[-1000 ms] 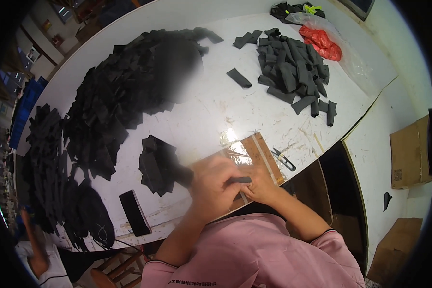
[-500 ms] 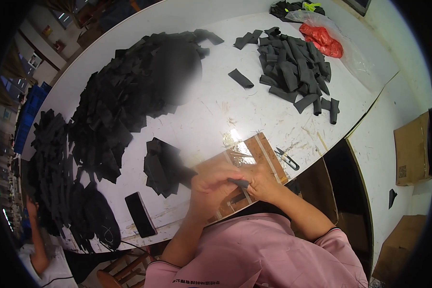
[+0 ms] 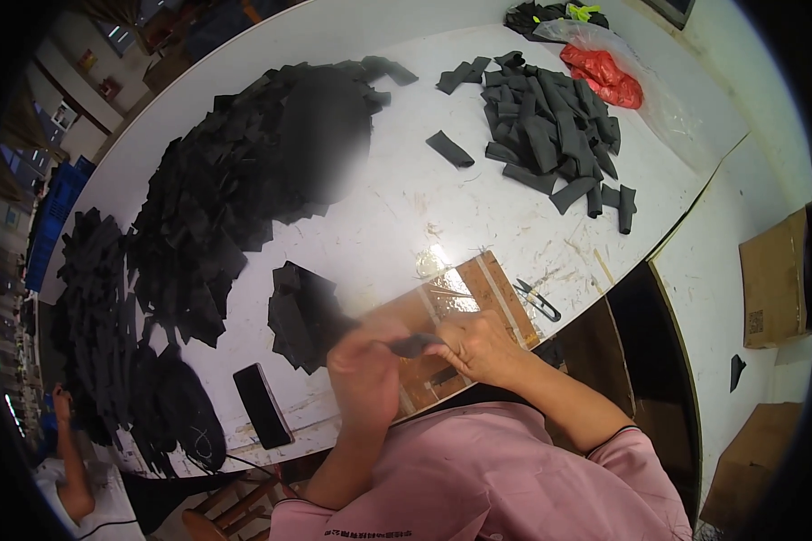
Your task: Manually wrapping and folding black foam components into finished parts on a production line.
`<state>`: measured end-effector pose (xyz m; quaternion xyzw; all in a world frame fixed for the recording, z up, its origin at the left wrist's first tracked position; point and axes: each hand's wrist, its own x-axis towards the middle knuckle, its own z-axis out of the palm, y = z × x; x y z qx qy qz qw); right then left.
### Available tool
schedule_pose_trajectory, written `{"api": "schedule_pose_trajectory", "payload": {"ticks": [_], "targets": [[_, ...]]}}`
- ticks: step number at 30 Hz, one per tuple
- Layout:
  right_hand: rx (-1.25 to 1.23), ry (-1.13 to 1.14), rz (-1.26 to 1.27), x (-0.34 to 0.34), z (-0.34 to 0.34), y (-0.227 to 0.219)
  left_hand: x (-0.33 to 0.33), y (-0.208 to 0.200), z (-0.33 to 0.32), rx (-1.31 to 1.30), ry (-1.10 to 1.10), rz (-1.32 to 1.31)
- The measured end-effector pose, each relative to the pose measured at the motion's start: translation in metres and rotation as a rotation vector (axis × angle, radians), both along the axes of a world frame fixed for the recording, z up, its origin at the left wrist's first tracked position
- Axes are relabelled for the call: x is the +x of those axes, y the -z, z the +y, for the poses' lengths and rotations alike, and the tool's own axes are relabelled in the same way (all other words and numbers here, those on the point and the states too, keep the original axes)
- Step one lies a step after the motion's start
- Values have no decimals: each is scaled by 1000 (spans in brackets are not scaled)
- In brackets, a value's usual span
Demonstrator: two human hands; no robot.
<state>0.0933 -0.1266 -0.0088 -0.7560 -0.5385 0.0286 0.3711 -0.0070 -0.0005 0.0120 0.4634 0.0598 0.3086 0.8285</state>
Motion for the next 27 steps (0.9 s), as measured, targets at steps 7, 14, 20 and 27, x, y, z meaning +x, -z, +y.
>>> {"api": "schedule_pose_trajectory", "payload": {"ticks": [7,14,20,27], "targets": [[-29,-47,-2,3,-3,-2,0,-1,4,203,-23,-2],[326,24,883,40,-1,-68,9,61,93,703,-693,587],[257,295,1022,23,-11,-30,20,124,210,1019,-818,1258],[-177,-50,928,-50,-10,-5,15,74,190,933,-646,784]]}}
